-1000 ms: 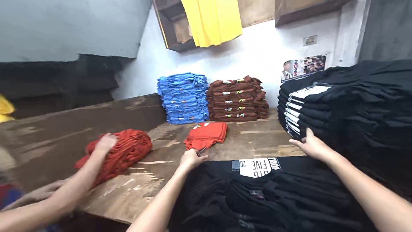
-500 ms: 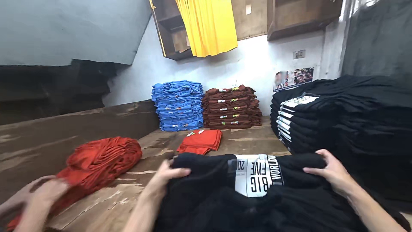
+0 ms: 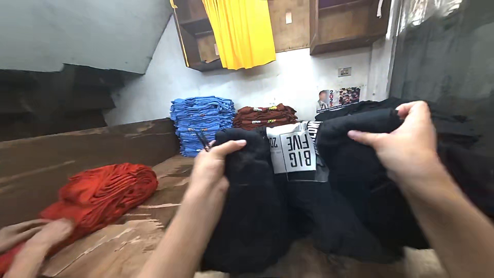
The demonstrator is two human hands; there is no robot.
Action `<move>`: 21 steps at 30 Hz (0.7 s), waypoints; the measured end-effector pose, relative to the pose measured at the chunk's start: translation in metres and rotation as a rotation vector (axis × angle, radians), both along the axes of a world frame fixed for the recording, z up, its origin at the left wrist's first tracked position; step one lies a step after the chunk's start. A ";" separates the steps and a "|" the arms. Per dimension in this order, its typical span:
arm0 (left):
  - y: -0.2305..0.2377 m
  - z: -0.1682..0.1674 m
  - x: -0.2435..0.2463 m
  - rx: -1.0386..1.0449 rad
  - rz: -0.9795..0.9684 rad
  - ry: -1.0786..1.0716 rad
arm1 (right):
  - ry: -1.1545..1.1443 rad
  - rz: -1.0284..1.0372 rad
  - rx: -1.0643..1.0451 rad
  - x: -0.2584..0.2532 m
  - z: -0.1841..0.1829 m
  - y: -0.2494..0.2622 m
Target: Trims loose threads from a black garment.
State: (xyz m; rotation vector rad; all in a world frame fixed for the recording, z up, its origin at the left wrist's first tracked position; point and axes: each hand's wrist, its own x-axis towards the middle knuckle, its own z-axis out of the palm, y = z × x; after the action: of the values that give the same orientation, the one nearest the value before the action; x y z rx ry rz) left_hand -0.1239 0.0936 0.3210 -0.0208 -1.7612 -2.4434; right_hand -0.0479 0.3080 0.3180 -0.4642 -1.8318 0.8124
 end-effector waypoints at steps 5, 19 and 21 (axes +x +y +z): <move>0.048 -0.087 -0.024 0.250 -0.527 0.077 | 0.324 0.063 0.069 -0.034 -0.104 -0.067; -0.017 -0.160 -0.102 -0.557 -0.304 0.874 | 0.587 0.611 -0.212 -0.022 -0.104 -0.025; -0.021 -0.143 -0.101 -0.562 -0.173 0.922 | 0.475 0.859 -0.239 -0.042 -0.089 -0.007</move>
State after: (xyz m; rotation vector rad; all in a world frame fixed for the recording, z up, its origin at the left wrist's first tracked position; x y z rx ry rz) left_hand -0.2246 0.0721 0.1779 -1.1649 -1.8737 -1.4703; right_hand -0.0901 0.3013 0.2288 0.3996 -1.4518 1.5716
